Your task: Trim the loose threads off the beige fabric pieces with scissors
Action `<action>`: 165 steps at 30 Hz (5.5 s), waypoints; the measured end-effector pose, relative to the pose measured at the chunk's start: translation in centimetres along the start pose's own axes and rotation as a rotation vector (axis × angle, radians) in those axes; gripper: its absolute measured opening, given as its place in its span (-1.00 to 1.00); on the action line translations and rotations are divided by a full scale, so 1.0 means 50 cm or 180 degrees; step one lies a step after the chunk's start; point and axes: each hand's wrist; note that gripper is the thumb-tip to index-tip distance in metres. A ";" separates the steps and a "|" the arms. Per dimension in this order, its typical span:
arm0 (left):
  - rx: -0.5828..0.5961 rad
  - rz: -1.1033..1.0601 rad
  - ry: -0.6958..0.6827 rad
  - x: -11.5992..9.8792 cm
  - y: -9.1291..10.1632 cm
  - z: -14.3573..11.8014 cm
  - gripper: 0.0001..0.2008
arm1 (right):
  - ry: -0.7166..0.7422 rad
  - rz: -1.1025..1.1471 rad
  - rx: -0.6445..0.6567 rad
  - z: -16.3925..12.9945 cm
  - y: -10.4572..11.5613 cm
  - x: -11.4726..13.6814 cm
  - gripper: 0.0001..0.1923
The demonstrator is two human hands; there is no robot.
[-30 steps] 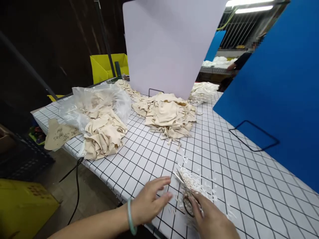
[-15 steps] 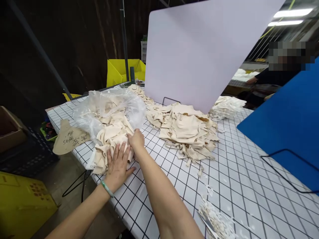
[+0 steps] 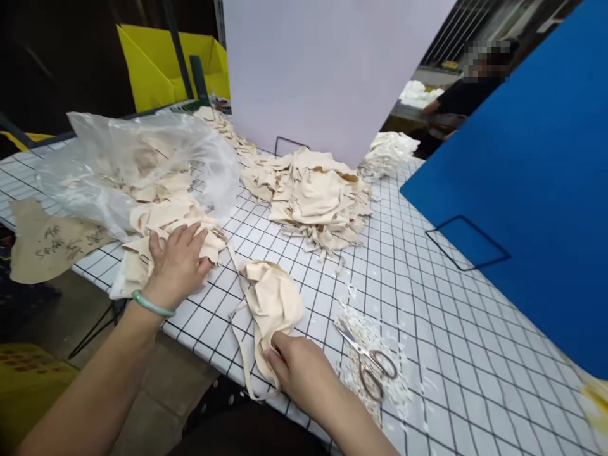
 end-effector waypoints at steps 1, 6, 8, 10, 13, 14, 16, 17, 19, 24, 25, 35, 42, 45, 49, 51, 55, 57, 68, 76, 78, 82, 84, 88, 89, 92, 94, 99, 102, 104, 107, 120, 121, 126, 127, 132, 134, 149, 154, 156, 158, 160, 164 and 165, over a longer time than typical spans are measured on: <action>-0.0086 -0.0124 -0.0182 -0.022 0.002 -0.012 -0.52 | -0.0064 0.0102 -0.0088 -0.014 -0.008 -0.005 -0.65; 0.0304 -0.0656 -0.0888 -0.103 -0.041 -0.025 -0.61 | -0.0057 0.0818 -0.0429 -0.064 -0.010 -0.044 -0.56; 0.0476 -0.0698 -0.0922 -0.113 -0.059 -0.014 -0.67 | -0.0102 0.1082 -0.0670 -0.079 -0.003 -0.065 -0.52; 0.0460 -0.0709 -0.0914 -0.115 -0.061 -0.015 -0.70 | -0.0243 0.1177 -0.0862 -0.088 0.001 -0.085 -0.49; 0.0471 -0.0868 -0.1170 -0.121 -0.048 -0.052 -0.72 | -0.0364 0.1294 -0.0921 -0.092 -0.004 -0.102 -0.47; 0.0557 -0.1015 -0.1367 -0.125 -0.045 -0.071 -0.74 | -0.0345 0.1394 -0.0923 -0.091 -0.006 -0.105 -0.47; 0.0729 -0.1366 -0.1726 -0.133 -0.047 -0.106 -0.79 | -0.0243 0.1650 -0.0963 -0.088 -0.010 -0.107 -0.48; 0.0768 -0.1512 -0.1812 -0.136 -0.051 -0.119 -0.81 | -0.0180 0.1777 -0.0995 -0.086 -0.010 -0.108 -0.49; 0.0710 -0.1637 -0.1793 -0.141 -0.055 -0.130 -0.84 | -0.0103 0.1930 -0.1137 -0.081 -0.010 -0.109 -0.49; 0.1149 -0.2525 -0.1120 -0.155 0.014 -0.108 -0.78 | 0.0155 0.1027 -0.2495 -0.048 -0.024 -0.079 -0.59; 0.1478 -0.2940 -0.0863 -0.159 0.038 -0.103 -0.75 | 0.0434 0.0752 -0.2654 -0.037 -0.029 -0.066 -0.49; 0.3232 -0.4228 0.0336 -0.132 0.123 -0.103 -0.74 | 0.0574 0.1861 -0.1453 0.016 0.072 -0.018 -0.72; 0.1907 -0.3798 -0.0900 -0.171 0.181 -0.106 -0.70 | 0.0740 0.2096 -0.1209 0.063 0.036 0.023 -0.79; 0.1487 -0.4622 -0.0506 -0.198 0.164 -0.091 -0.71 | 0.0846 0.1984 -0.1000 0.079 -0.009 0.060 -0.87; 0.0880 -0.5795 0.0478 -0.195 0.134 -0.045 -0.84 | 0.1133 0.1263 -0.1393 0.014 0.003 -0.001 -0.74; 0.0317 -0.5914 0.0499 -0.182 0.137 -0.025 -0.85 | 0.0932 0.1024 -0.1932 -0.054 0.030 -0.079 -0.72; -0.0025 -0.5586 0.0317 -0.195 0.143 -0.027 -0.77 | -0.0262 -0.0053 -0.2390 -0.162 0.064 -0.228 -0.84; 0.0254 -0.5151 0.0199 -0.226 0.125 -0.048 -0.77 | -0.0461 -0.0437 -0.2243 -0.177 0.062 -0.263 -0.84; 0.0398 -0.3315 -0.0873 -0.272 0.081 -0.103 -0.75 | -0.0609 -0.1082 -0.2179 -0.167 0.065 -0.286 -0.83; 0.1049 -0.3522 -0.0678 -0.277 0.081 -0.123 -0.77 | -0.0381 -0.1142 -0.2043 -0.173 0.060 -0.297 -0.72; 0.1177 -0.3585 -0.0608 -0.280 0.080 -0.128 -0.77 | -0.0445 -0.1239 -0.1888 -0.159 0.069 -0.295 -0.73; 0.1386 -0.3579 -0.0517 -0.268 0.084 -0.130 -0.76 | -0.0415 -0.1162 -0.1843 -0.151 0.094 -0.300 -0.80; 0.1667 -0.3638 -0.0354 -0.256 0.085 -0.129 -0.74 | -0.0384 -0.1050 -0.1944 -0.161 0.100 -0.309 -0.84; 0.2339 -0.4063 0.0203 -0.253 0.078 -0.135 -0.69 | -0.0345 -0.0338 -0.2430 -0.186 0.086 -0.329 -0.92; 0.2479 -0.4229 0.0367 -0.259 0.075 -0.138 -0.69 | -0.0296 0.0235 -0.2620 -0.188 0.078 -0.332 -0.92; 0.2773 -0.4656 0.0739 -0.289 0.063 -0.151 -0.68 | -0.0064 0.1953 -0.2960 -0.179 0.052 -0.332 -0.77; 0.2893 -0.4808 0.0776 -0.311 0.054 -0.159 -0.68 | 0.0035 0.2513 -0.2982 -0.165 0.039 -0.324 -0.69; 0.2926 -0.4968 0.0665 -0.339 0.047 -0.164 -0.75 | 0.0130 0.3296 -0.2552 -0.147 0.032 -0.290 -0.61; 0.2820 -0.4991 0.0650 -0.339 0.054 -0.160 -0.75 | 0.0221 0.3820 -0.2200 -0.154 0.041 -0.270 -0.58; 0.2774 -0.4992 0.0666 -0.337 0.057 -0.159 -0.74 | 0.0317 0.4129 -0.2045 -0.158 0.044 -0.256 -0.66; 0.2754 -0.4990 0.0680 -0.332 0.059 -0.158 -0.74 | 0.0423 0.4222 -0.1918 -0.152 0.029 -0.227 -0.68; 0.2454 -0.4965 0.0621 -0.271 0.137 -0.131 -0.71 | 0.1050 0.4689 -0.1643 -0.025 -0.028 -0.037 -0.57; 0.2531 -0.4964 0.0648 -0.264 0.145 -0.128 -0.71 | 0.1085 0.4743 -0.1568 -0.020 -0.023 -0.029 -0.57; 0.2627 -0.5235 0.0879 -0.247 0.162 -0.117 -0.70 | 0.1174 0.4863 -0.1108 -0.023 -0.023 -0.001 -0.52; 0.2577 -0.5278 0.0916 -0.245 0.160 -0.116 -0.69 | 0.1269 0.4833 -0.1062 -0.026 -0.026 0.002 -0.51; 0.2253 -0.4877 0.0537 -0.237 0.154 -0.119 -0.69 | 0.1268 0.4717 -0.1146 -0.022 -0.041 0.008 -0.48; 0.1635 -0.4474 0.0065 -0.243 0.151 -0.122 -0.74 | 0.1131 0.4932 -0.1098 -0.012 -0.050 0.012 -0.47; 0.1230 -0.5350 0.0436 -0.348 0.069 -0.164 -0.70 | 0.0663 0.4746 -0.2058 -0.039 -0.053 -0.045 -0.51; 0.1295 -0.5665 0.0592 -0.352 0.075 -0.152 -0.72 | 0.0603 0.4945 -0.1624 -0.037 -0.080 -0.025 -0.50; 0.1315 -0.5729 0.0850 -0.349 0.070 -0.149 -0.74 | 0.0543 0.4823 -0.1302 -0.048 -0.086 -0.035 -0.49; 0.1186 -0.5438 0.0731 -0.344 0.061 -0.153 -0.73 | 0.0500 0.4377 -0.1419 -0.066 -0.078 -0.061 -0.51; 0.1028 -0.4935 0.0300 -0.339 0.051 -0.162 -0.70 | 0.0441 0.3469 -0.1796 -0.091 -0.058 -0.093 -0.58; 0.0894 -0.4269 -0.0467 -0.341 0.037 -0.183 -0.68 | 0.0251 0.1528 -0.2185 -0.145 -0.012 -0.138 -0.64; 0.0871 -0.4211 -0.0596 -0.344 0.034 -0.186 -0.68 | 0.0208 0.1213 -0.2171 -0.155 -0.005 -0.142 -0.62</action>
Point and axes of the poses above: each hand's wrist, its own z-axis towards the middle knuckle, its own y-axis out of the back of the hand, x = y × z, and after that the axes turned 1 degree about -y, right-handed
